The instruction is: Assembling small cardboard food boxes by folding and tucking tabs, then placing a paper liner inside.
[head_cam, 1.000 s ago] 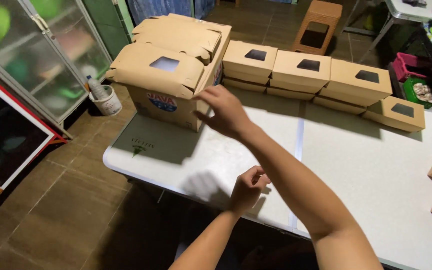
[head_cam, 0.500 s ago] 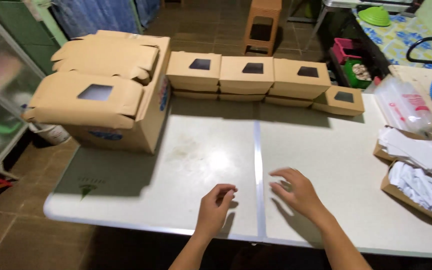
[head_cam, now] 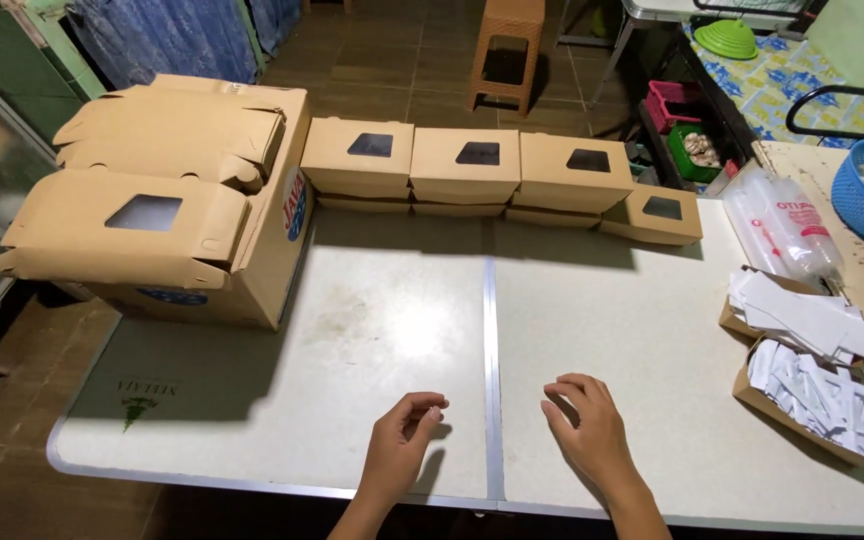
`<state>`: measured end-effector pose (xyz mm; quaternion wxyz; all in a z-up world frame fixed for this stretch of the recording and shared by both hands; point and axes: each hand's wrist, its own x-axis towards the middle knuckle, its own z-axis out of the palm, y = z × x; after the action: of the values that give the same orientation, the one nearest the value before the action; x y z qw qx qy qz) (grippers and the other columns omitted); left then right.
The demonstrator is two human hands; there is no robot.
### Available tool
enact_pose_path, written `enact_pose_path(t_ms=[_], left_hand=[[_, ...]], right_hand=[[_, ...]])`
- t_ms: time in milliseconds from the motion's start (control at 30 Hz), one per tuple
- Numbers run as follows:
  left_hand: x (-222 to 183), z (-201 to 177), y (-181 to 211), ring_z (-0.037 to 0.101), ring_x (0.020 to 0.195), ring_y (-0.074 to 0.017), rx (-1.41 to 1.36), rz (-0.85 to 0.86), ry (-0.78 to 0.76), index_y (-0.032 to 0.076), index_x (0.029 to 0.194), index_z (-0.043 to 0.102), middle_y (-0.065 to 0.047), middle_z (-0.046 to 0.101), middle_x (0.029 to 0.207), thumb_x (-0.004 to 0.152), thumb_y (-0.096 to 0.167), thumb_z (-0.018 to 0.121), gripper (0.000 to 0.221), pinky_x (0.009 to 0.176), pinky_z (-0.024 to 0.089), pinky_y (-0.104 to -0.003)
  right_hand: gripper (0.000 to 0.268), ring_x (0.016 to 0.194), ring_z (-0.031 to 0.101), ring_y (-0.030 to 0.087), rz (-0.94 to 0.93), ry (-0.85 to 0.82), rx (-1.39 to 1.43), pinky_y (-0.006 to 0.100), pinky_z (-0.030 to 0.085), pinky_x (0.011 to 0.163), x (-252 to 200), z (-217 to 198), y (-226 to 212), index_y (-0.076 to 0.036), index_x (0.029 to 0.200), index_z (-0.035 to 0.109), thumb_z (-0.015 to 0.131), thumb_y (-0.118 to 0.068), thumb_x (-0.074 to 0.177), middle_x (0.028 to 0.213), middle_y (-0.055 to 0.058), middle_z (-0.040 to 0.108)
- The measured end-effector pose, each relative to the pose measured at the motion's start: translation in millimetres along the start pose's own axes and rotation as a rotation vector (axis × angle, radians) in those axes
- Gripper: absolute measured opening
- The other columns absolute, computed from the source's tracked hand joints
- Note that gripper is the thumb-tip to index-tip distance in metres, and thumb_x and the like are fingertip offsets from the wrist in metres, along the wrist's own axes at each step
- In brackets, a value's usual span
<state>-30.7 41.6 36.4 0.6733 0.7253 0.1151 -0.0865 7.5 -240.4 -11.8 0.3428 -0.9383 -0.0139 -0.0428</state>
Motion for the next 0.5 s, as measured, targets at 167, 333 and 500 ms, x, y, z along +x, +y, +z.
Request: enact_pose_path(t_ms=[167, 333, 500], left_hand=[[-2, 2, 2, 0.074, 0.105, -0.0124, 0.007, 0.007, -0.015, 0.014, 0.112, 0.076, 0.001, 0.081, 0.111, 0.093, 0.025, 0.061, 0.026, 0.095, 0.06, -0.027], [-1, 2, -4, 0.075, 0.106, -0.013, 0.048, 0.062, -0.023, 0.014, 0.112, 0.075, 0.001, 0.081, 0.112, 0.092, 0.027, 0.061, 0.027, 0.095, 0.061, -0.028], [-6, 4, -14, 0.076, 0.1, -0.0147, 0.106, 0.278, 0.087, 0.012, 0.104, 0.078, 0.0, 0.081, 0.103, 0.095, 0.023, 0.058, 0.025, 0.088, 0.062, -0.029]], right_hand=[[0.025, 0.117, 0.06, 0.013, -0.036, 0.017, -0.019, 0.034, 0.054, 0.095, -1, 3, 6, -0.02, 0.108, 0.078, 0.069, -0.031, 0.089, 0.116, -0.006, 0.069], [0.026, 0.118, 0.06, 0.012, -0.023, 0.009, -0.015, 0.034, 0.053, 0.096, -2, 2, 3, -0.019, 0.109, 0.078, 0.068, -0.032, 0.089, 0.117, -0.007, 0.069], [0.017, 0.11, 0.071, 0.018, -0.26, 0.164, 0.155, 0.031, 0.06, 0.097, -11, -2, 7, -0.008, 0.101, 0.079, 0.073, -0.015, 0.087, 0.108, 0.004, 0.078]])
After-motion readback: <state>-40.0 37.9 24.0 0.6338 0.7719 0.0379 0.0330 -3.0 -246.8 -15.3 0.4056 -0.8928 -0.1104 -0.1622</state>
